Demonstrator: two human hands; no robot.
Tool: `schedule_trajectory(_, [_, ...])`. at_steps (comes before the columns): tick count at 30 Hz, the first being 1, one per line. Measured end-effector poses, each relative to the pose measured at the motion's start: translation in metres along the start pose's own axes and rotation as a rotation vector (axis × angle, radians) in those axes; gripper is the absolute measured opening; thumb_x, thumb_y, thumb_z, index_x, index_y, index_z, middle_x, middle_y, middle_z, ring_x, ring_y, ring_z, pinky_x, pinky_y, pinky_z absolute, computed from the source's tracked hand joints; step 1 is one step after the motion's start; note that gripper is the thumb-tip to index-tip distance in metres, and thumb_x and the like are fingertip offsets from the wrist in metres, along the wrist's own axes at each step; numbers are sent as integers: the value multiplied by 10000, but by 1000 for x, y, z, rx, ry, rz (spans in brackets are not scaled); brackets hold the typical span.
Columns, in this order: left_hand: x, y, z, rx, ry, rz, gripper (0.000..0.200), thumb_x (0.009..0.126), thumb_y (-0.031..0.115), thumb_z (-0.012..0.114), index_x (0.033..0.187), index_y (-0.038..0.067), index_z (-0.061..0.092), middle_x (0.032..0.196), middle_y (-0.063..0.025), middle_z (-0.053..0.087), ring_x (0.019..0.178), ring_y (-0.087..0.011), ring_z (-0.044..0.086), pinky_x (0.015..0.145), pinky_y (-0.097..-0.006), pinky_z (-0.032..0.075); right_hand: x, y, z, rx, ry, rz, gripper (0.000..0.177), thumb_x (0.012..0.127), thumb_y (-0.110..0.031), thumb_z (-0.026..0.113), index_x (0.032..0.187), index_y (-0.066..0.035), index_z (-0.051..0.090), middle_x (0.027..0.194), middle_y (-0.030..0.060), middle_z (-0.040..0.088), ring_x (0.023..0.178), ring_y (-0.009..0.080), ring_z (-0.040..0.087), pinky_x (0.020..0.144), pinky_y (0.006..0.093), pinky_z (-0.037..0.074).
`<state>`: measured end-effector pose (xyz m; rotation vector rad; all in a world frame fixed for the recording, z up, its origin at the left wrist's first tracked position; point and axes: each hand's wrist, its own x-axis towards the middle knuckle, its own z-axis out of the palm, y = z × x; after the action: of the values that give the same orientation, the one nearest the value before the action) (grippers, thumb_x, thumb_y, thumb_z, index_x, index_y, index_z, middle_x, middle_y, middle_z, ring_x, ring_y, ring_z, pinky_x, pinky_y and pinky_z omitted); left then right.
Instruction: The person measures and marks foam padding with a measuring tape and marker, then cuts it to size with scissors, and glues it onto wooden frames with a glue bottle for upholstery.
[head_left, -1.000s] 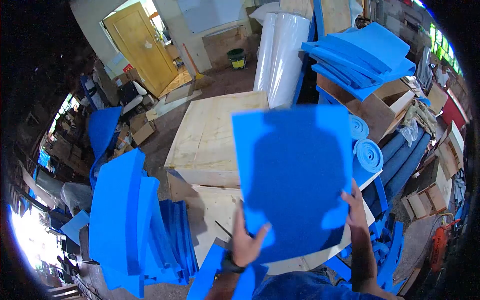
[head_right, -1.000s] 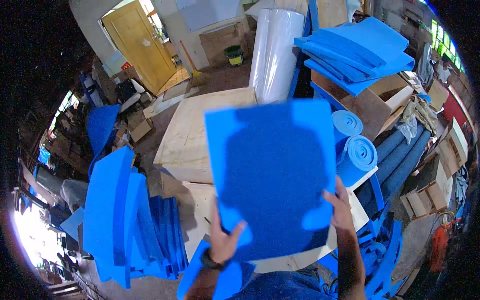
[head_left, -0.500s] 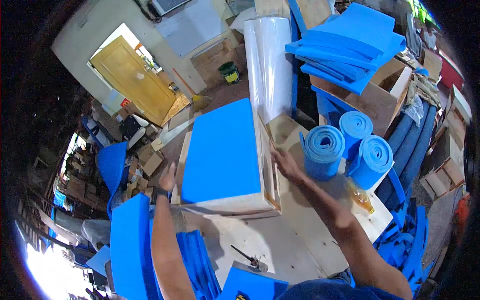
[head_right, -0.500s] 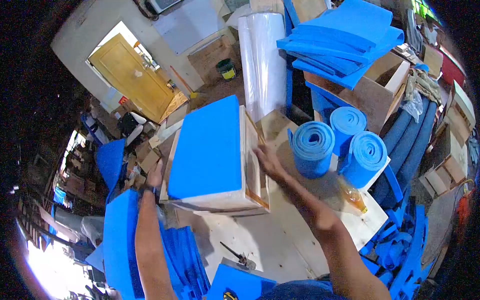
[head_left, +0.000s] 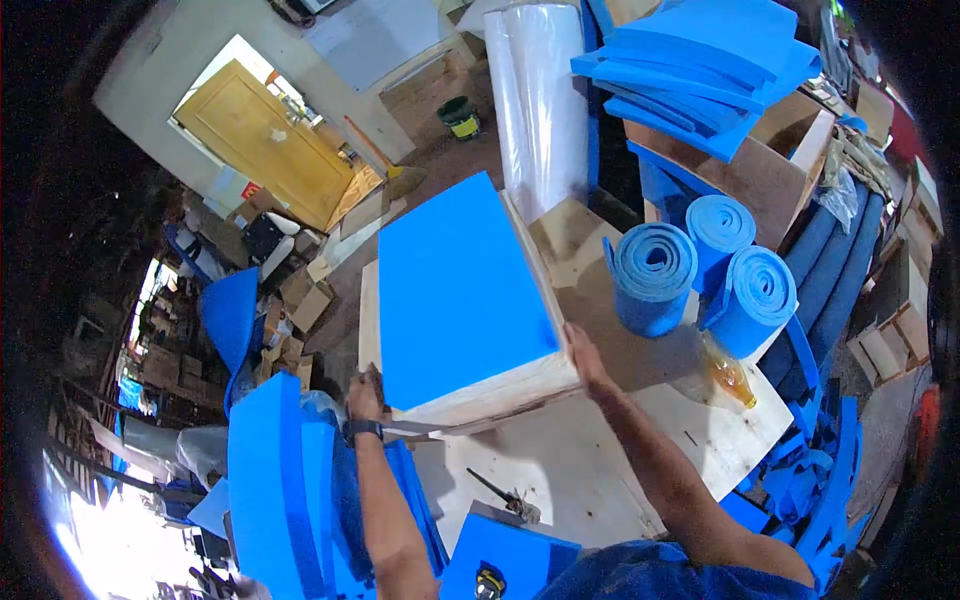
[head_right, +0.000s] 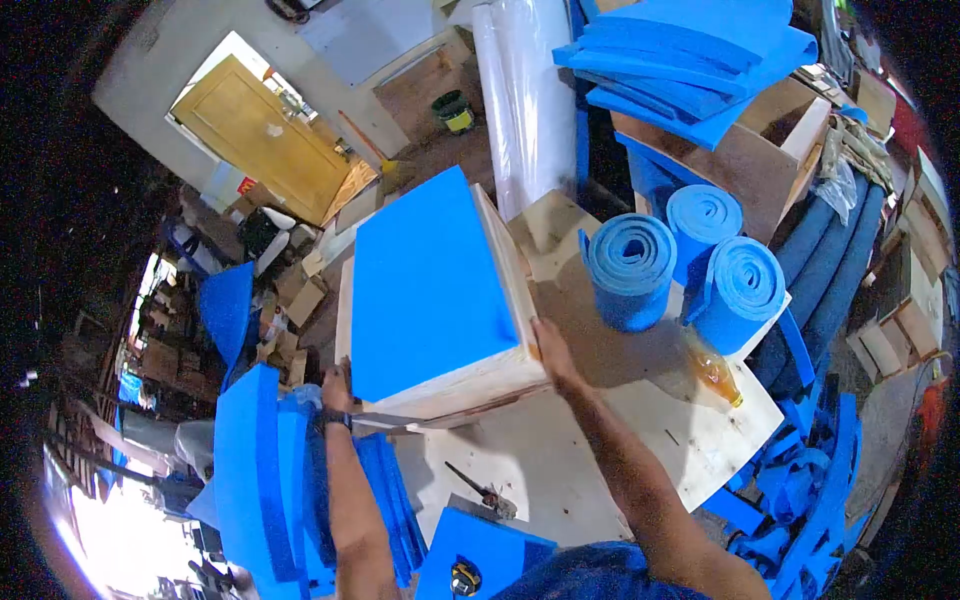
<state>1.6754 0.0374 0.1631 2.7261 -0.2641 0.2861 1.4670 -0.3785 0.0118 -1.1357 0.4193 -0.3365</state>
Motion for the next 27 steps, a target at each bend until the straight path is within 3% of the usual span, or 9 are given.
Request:
schedule_trajectory(2, [-51, 42, -21, -64, 32, 90, 586, 1007, 545, 507, 1051, -7, 696, 1016, -273, 717, 995, -449, 678, 858, -523, 502, -3, -26, -7, 214, -129, 83, 592, 1065, -529, 438, 1308, -19, 613, 1150, 78, 647, 1018, 191, 603, 947, 359, 484])
schedule_trajectory(5, [-93, 62, -32, -38, 52, 77, 549, 1013, 512, 531, 1009, -14, 689, 947, -260, 722, 929, -443, 689, 812, -523, 505, -43, -68, -9, 181, -173, -72, 540, 1079, -494, 426, 1267, -40, 650, 1104, 51, 668, 981, 168, 621, 908, 338, 500])
schedule_trajectory(10, [-129, 92, -46, -76, 13, -199, 542, 1017, 501, 521, 1029, -13, 693, 936, -253, 726, 927, -449, 688, 810, -534, 501, -94, -30, -48, 189, -104, -19, 584, 1084, -487, 438, 1398, -6, 540, 1338, 97, 592, 1248, 190, 542, 1094, 356, 402])
schedule_trajectory(14, [-144, 82, -46, -227, 3, 48, 543, 1033, 467, 510, 1184, -29, 669, 990, -242, 724, 965, -404, 688, 842, -486, 504, -136, -5, -85, -86, 25, -37, 610, 1091, -484, 420, 1406, 27, 530, 1385, 162, 578, 1311, 267, 515, 1124, 376, 373])
schedule_trajectory(15, [-138, 64, -33, -177, 104, 180, 545, 1046, 446, 501, 1240, -41, 648, 1027, -228, 721, 985, -369, 684, 862, -453, 503, -151, -20, -89, -166, 49, -69, 596, 1090, -468, 424, 1408, 24, 532, 1396, 177, 571, 1321, 282, 508, 1133, 383, 365])
schedule_trajectory(17, [-132, 111, -49, -385, 219, 115, 542, 1056, 418, 499, 1280, -59, 625, 1091, -221, 715, 1038, -342, 673, 904, -417, 498, -181, -99, -83, -321, 79, -118, 568, 1088, -434, 431, 1413, 20, 536, 1418, 208, 558, 1341, 313, 494, 1153, 399, 349])
schedule_trajectory(20, [-117, 173, -67, -655, -147, -97, 537, 1054, 399, 517, 1308, -66, 610, 1186, -211, 703, 1119, -330, 654, 968, -390, 480, -181, -153, -83, -521, 19, -415, 515, 1074, -369, 457, 1416, 5, 546, 1446, 232, 533, 1365, 350, 465, 1172, 418, 331])
schedule_trajectory(23, [-107, 204, -64, -478, -306, 121, 546, 1039, 401, 553, 1343, -50, 597, 1211, -202, 702, 1139, -302, 650, 992, -383, 473, -183, -167, -69, -605, -84, -599, 508, 1050, -357, 491, 1403, 2, 559, 1485, 225, 498, 1379, 381, 438, 1182, 432, 320])
schedule_trajectory(27, [-118, 211, -70, -490, -247, 187, 521, 992, 259, 666, 1332, -123, 567, 1213, -222, 695, 1131, -261, 651, 985, -361, 479, -211, -174, -36, -720, -135, -485, 734, 1030, -451, 516, 1516, 77, 365, 1589, 284, 342, 1485, 420, 312, 1233, 487, 239])
